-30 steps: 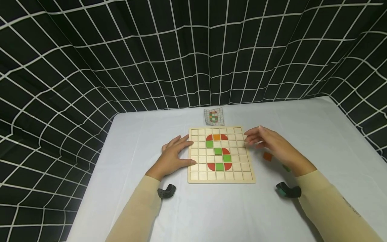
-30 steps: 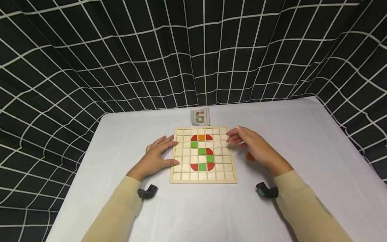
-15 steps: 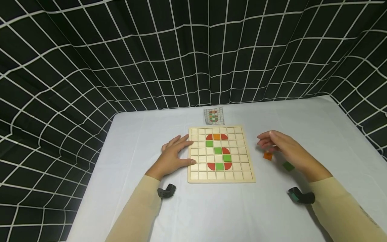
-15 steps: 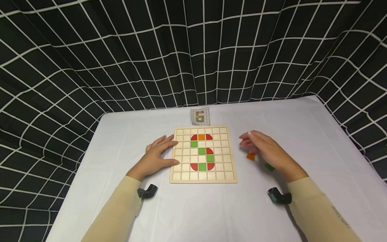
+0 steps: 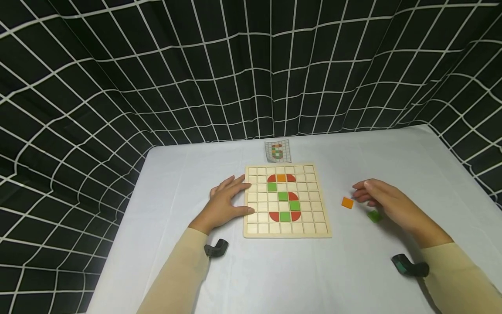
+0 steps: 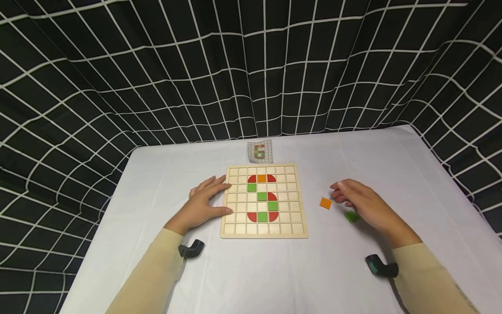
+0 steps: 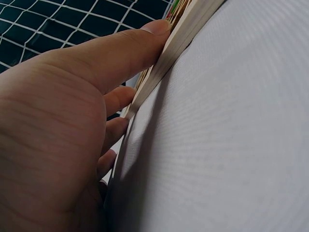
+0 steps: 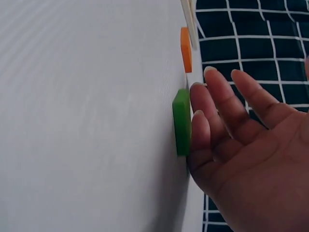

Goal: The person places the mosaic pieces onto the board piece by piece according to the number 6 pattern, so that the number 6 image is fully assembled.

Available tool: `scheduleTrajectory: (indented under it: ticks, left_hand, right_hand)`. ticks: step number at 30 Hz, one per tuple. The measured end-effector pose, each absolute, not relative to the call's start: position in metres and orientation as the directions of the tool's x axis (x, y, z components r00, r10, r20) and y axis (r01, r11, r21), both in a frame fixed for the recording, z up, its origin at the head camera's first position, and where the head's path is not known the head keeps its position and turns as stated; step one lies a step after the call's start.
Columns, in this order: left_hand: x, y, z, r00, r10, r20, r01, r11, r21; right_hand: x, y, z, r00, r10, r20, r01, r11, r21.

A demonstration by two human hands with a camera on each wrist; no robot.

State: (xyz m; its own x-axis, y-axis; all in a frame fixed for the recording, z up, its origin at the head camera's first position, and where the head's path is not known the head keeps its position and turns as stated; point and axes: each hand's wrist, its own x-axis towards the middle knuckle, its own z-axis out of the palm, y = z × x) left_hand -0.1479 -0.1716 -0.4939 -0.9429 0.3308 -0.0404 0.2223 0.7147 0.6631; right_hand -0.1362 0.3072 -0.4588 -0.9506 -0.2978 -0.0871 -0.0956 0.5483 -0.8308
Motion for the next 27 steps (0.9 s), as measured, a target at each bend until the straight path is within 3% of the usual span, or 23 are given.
scheduleTrajectory:
  ticks: [7,14,27]
  left_hand:
    - [-0.147,-0.172,-0.492,-0.943,0.327,-0.057,0.208,0.718,0.664]
    - [-0.148,-0.171,-0.493,-0.942,0.331,-0.054,0.215,0.719,0.661]
    - [-0.149,-0.172,-0.493,-0.941,0.336,-0.053,0.221,0.723,0.655]
  right_hand:
    - [-0.136,0.307,-0.464,-0.956,-0.27,-0.113,-0.095,0.652,-0.752]
    - [-0.138,0.3,-0.473,-0.953,-0.3,-0.05,-0.174,0.672,-0.72]
    - [-0.14,0.288,-0.476,-0.954,-0.296,-0.041,-0.201,0.738,-0.644]
